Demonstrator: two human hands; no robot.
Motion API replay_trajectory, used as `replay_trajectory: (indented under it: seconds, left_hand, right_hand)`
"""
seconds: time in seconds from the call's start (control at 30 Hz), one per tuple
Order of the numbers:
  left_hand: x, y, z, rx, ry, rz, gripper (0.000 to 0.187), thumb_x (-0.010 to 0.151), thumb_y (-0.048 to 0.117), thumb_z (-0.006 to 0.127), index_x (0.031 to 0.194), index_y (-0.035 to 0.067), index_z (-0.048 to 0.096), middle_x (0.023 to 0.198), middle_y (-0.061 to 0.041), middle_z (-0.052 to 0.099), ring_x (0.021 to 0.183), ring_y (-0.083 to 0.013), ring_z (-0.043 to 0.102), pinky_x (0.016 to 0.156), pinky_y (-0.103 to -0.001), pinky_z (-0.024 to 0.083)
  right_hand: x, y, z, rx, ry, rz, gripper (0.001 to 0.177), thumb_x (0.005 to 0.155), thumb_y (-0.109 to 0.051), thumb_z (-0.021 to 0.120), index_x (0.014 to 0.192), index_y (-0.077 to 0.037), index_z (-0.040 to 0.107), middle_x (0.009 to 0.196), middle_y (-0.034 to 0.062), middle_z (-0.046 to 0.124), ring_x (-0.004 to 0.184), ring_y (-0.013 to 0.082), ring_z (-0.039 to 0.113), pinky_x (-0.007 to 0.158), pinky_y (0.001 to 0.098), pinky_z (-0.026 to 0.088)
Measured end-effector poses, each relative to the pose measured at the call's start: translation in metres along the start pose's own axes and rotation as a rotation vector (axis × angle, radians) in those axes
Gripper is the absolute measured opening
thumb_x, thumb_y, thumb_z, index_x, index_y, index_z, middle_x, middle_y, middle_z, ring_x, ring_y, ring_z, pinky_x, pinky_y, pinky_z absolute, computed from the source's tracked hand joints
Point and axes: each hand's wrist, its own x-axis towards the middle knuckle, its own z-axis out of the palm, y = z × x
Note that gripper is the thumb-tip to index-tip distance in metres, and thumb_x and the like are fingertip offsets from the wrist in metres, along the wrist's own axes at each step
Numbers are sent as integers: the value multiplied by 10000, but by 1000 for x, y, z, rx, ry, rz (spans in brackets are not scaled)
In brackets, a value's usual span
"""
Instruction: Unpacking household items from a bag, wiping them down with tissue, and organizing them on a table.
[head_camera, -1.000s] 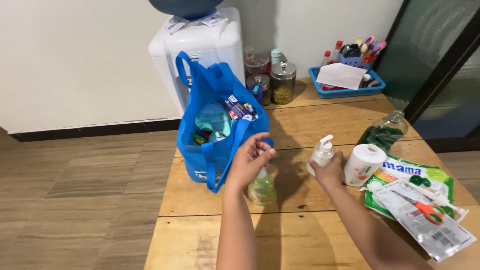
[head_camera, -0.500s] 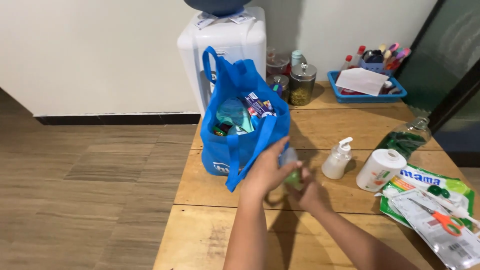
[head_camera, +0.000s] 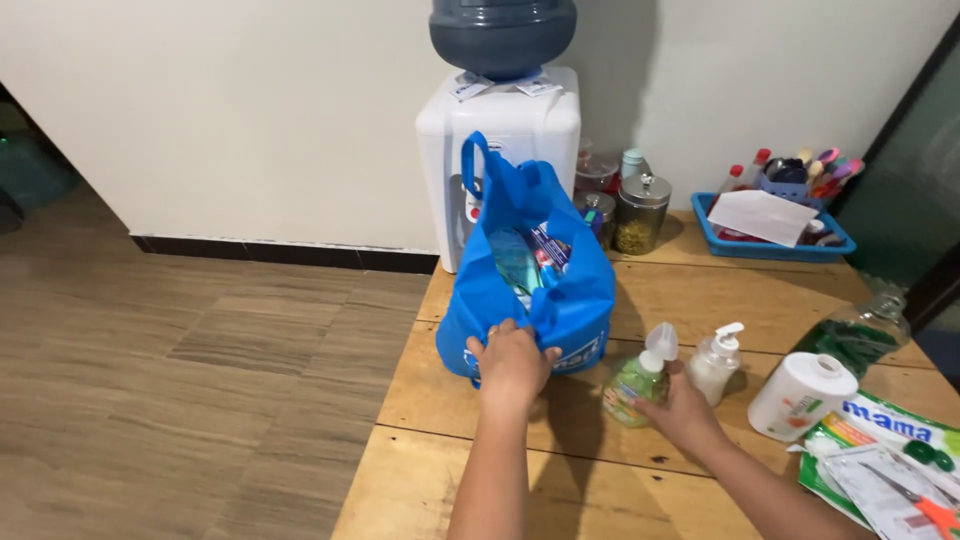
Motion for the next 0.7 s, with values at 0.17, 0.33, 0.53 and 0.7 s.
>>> replay_trajectory:
  seconds: [0.17, 0.33, 0.53, 0.7]
  left_hand:
    - [1, -2, -8, -175, 135, 98, 341, 832, 436, 746, 872, 102, 800, 994, -126, 690, 1019, -317, 627, 1053, -638, 268]
    - [16, -9, 18, -83, 307, 221, 426, 956, 413, 681, 738, 58, 769, 819, -146, 706, 794, -353, 673, 1018, -587, 354]
    - [29, -10, 29, -87, 276, 297, 267, 956, 302, 626, 868, 87, 758, 904, -146, 722, 825, -359, 675, 846, -506, 436]
    - [49, -25, 47, -260, 417, 54, 555, 945, 285, 650, 1425, 65, 479, 1502, -228, 502, 999, -419, 678, 793, -525, 518]
  right_hand:
    - [-1, 35, 4, 91, 71, -60, 839, 746, -164, 844, 1435, -52, 377, 1348, 196, 595, 1246, 300, 598, 1037, 414, 492]
    - [-27, -83, -46, -21, 501, -418, 557, 829, -59, 679, 1343, -9, 472, 1381, 236, 556, 1243, 330, 596, 996, 399, 544]
    - [60, -204, -28, -290, 212, -1234, 386, 726, -80, 725, 1107, -25, 698, 1195, 159, 684, 1163, 359, 639, 965, 433, 529]
    - [116, -201, 10, -921, -278, -323, 345, 968, -155, 587, 1293, -96, 687, 1382, 162, 665, 1262, 323, 668, 1025, 429, 558]
